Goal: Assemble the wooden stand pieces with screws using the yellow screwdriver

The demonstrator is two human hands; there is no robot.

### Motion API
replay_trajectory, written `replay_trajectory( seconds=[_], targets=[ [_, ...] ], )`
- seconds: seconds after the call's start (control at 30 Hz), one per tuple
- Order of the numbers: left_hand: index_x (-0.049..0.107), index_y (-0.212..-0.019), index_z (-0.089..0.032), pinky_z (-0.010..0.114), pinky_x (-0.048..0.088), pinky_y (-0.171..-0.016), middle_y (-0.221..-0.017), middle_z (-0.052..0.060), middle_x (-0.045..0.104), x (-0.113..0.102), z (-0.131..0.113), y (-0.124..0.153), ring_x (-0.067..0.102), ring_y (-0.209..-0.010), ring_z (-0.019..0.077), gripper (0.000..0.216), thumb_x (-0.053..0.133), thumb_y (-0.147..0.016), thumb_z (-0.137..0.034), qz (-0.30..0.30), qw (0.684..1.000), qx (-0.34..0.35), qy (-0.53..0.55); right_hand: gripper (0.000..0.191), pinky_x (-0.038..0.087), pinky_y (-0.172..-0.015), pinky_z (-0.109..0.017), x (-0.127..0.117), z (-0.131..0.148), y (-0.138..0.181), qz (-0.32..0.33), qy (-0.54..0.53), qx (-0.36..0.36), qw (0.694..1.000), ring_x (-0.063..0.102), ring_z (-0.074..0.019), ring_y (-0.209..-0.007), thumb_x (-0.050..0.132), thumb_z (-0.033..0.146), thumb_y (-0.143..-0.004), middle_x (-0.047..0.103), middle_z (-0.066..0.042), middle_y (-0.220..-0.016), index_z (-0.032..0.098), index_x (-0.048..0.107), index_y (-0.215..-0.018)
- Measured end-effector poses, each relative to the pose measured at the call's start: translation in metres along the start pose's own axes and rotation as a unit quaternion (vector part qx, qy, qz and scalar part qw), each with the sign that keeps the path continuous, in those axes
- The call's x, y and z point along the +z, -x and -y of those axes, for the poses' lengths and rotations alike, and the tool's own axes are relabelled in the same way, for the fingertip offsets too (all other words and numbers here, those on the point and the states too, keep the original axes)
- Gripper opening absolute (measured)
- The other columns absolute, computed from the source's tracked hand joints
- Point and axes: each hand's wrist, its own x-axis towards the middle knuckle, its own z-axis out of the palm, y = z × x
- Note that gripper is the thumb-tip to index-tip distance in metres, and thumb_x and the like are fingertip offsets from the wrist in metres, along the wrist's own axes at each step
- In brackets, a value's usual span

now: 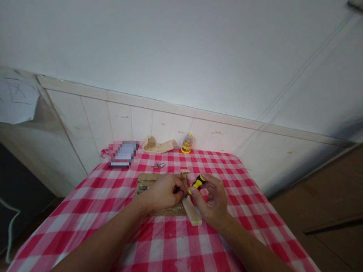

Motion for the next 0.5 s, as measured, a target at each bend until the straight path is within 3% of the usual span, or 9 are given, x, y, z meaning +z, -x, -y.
replay_trajectory(
  seconds=[0.2,0.37,0.5],
  targets=[
    [0.077,-0.078,-0.018,0.024,0.051,-0.074,-0.084,0.002,0.078,0.0009,0.0019,-0.0017,0.069,-0.079,0.0162,0.027,0.054,-0.075,-0.004,-0.006,1.0,0.016,0.014,0.054,0.067,-0.081,-0.04,-0.0034,0.001,0.0015,0.06,-0.056,0.043,0.996,0.076,-0.0239,-0.1,0.059,0.011,-0.097,0.07,-0.012,-0.12,0.03,0.047,-0.146],
    [0.077,-0.08,-0.018,0.024,0.05,-0.069,-0.082,0.002,0.078,-0.0004,0.0009,-0.0022,0.069,-0.074,0.0162,0.025,0.055,-0.077,-0.006,-0.006,0.999,-0.008,0.042,0.053,0.066,-0.079,-0.038,-0.0051,0.0035,0.0015,0.064,-0.06,0.064,0.994,0.076,-0.0237,-0.1,0.06,0.012,-0.097,0.071,-0.011,-0.117,0.031,0.047,-0.145],
    [0.076,-0.082,-0.018,0.025,0.051,-0.068,-0.082,0.003,0.078,-0.0016,-0.0007,-0.003,0.07,-0.073,0.0165,0.022,0.056,-0.081,-0.009,-0.075,0.995,-0.043,0.049,0.05,0.066,-0.076,-0.037,-0.0049,0.0034,0.0023,0.058,-0.045,0.064,0.995,0.076,-0.0234,-0.096,0.061,0.014,-0.097,0.071,-0.011,-0.114,0.03,0.05,-0.143]
  ],
)
